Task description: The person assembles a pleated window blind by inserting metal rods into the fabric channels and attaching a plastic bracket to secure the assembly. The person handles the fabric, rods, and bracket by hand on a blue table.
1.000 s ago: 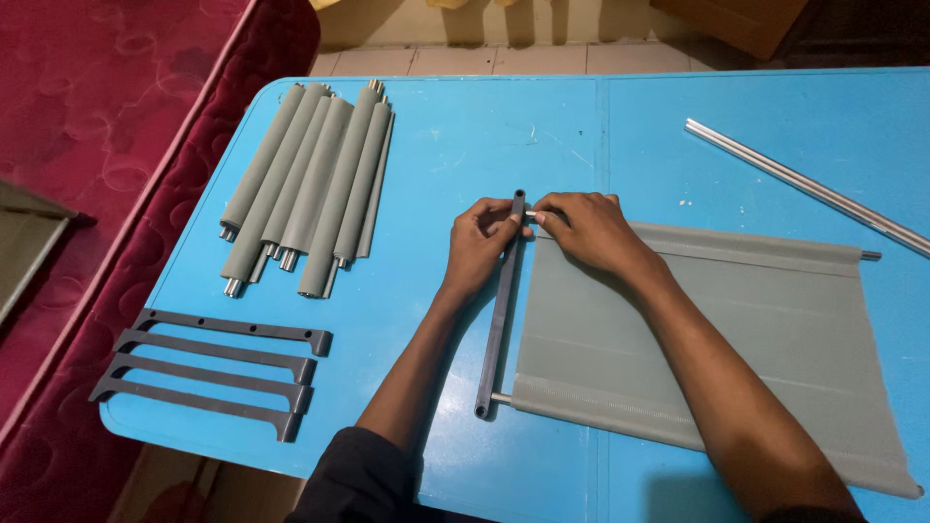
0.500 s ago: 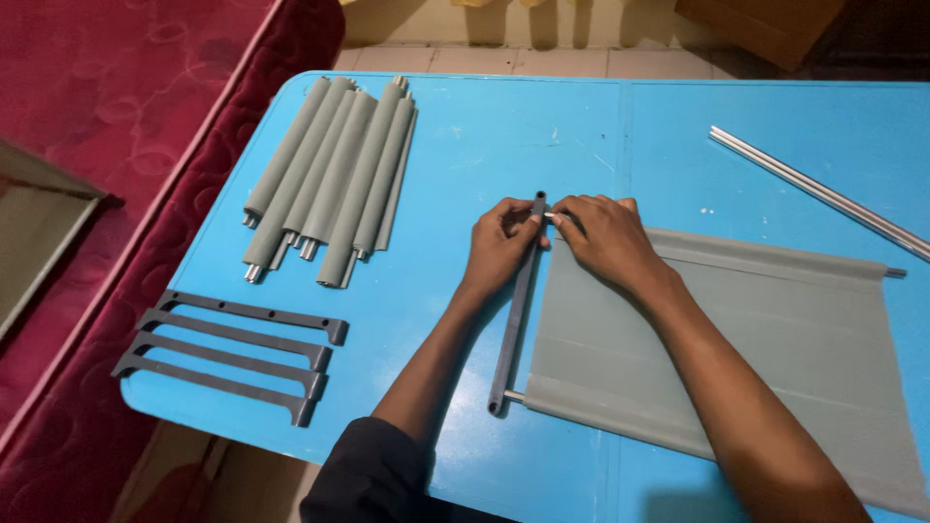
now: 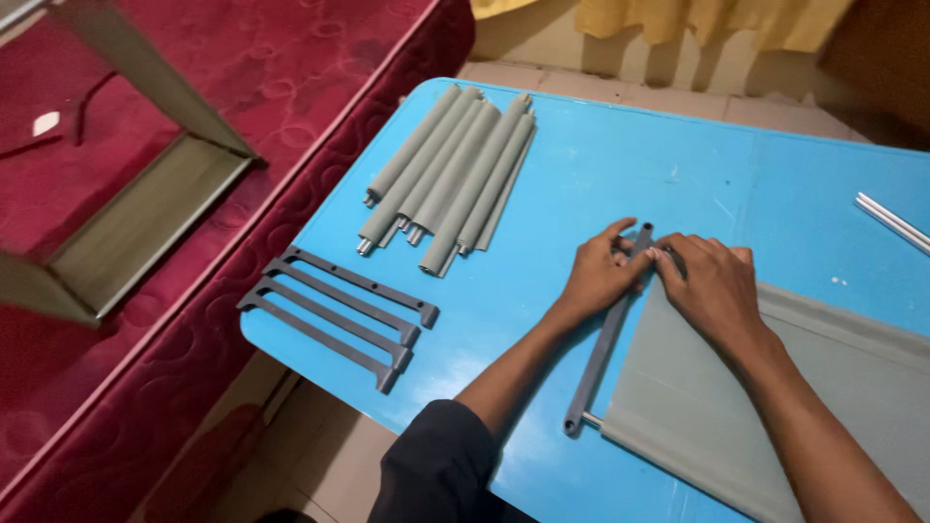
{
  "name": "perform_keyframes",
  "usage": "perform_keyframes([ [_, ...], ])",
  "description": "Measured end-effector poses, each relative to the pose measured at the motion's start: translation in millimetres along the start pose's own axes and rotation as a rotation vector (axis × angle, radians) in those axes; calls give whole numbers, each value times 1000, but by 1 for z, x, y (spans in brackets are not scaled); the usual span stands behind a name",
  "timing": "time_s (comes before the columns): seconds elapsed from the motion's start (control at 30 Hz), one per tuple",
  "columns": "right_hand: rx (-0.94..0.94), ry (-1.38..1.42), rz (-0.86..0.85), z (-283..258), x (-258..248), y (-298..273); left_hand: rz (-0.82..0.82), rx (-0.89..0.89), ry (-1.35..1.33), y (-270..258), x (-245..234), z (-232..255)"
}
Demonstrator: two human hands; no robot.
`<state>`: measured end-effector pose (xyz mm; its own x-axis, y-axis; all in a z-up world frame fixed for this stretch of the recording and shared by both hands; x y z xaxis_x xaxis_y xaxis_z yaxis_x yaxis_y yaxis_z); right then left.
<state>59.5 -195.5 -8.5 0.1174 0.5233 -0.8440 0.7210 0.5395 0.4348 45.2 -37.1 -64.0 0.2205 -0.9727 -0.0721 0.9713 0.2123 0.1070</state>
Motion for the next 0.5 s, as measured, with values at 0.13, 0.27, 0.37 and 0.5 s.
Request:
perform_keyframes([
  [0.13, 21, -31, -26, -1, 4, 7, 11, 23, 46, -6, -4, 7],
  [0.27, 50, -13, -60, 0, 8, 13, 45, 47, 57, -9, -4, 13],
  [0.37, 65, -4, -100, 1, 7, 14, 44, 31, 55, -10, -6, 15],
  [0.5, 78, -8, -168, 2, 7, 17, 18, -25, 69, -6, -8, 13],
])
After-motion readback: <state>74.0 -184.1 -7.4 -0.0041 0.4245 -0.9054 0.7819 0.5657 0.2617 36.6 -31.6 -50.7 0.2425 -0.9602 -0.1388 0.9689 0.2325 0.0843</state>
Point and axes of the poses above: each hand's wrist, its own y-axis towards the middle knuckle, its own x-axis out of the palm, z = x × y, the point moved 1 cm from there along y, towards the middle knuckle, and after that the axes turned 6 degrees about -x, right-handed, at the moved point
